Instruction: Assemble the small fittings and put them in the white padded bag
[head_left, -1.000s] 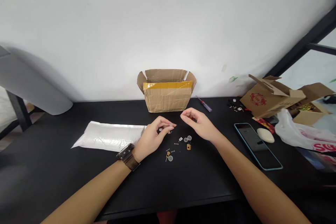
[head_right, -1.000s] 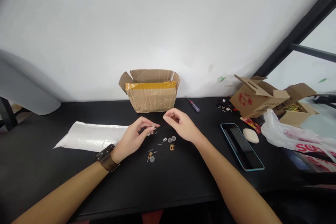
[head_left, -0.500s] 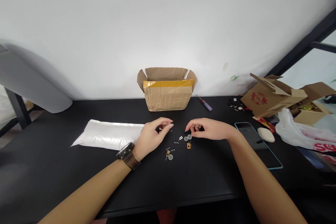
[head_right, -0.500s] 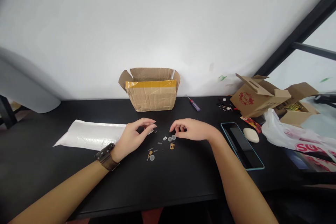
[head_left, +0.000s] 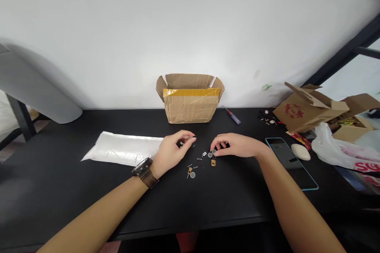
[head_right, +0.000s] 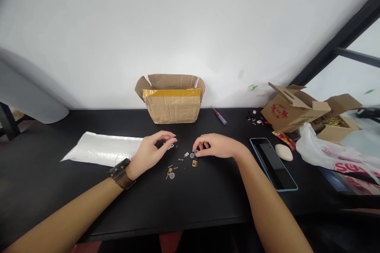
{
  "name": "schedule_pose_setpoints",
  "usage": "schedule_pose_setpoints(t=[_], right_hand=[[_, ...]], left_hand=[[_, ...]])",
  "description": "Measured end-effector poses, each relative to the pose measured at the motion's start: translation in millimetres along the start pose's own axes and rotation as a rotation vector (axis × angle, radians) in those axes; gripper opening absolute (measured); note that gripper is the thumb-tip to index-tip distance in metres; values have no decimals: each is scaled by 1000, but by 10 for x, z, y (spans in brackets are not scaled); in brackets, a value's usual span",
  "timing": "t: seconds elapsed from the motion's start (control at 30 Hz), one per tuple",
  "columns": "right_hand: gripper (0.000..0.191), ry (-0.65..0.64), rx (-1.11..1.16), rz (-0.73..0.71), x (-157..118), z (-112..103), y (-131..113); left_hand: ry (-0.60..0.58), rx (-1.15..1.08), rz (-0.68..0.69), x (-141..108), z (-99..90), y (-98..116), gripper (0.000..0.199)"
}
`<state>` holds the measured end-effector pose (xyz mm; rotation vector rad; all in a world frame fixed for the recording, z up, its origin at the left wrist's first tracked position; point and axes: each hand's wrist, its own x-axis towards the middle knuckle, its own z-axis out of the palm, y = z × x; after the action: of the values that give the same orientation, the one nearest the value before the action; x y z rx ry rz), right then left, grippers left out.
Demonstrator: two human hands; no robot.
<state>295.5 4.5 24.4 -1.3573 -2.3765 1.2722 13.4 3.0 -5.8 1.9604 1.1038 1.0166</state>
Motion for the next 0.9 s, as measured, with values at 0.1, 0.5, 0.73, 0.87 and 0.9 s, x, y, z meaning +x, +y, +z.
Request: schedule_pose_setpoints(t=[0.1,0.5,0.73,0.87,0.9], right_hand=[[34,34,19,10,8,4,3],[20,227,-307,-78,27,208,-260],[17,188,-348,-80,29,263,-293],[16,194,-324,-108,39,250,-276],[17,202,-310,-110,42,241,-271]], left_hand=[[0,6,10,0,0,1,16],[21,2,-3,-4,7,-26,22],[15,-12,-3,1,11,-25,21],[38,-38,-16,3,3,-20,21],[43,-46,-21,5,2,-20,22]])
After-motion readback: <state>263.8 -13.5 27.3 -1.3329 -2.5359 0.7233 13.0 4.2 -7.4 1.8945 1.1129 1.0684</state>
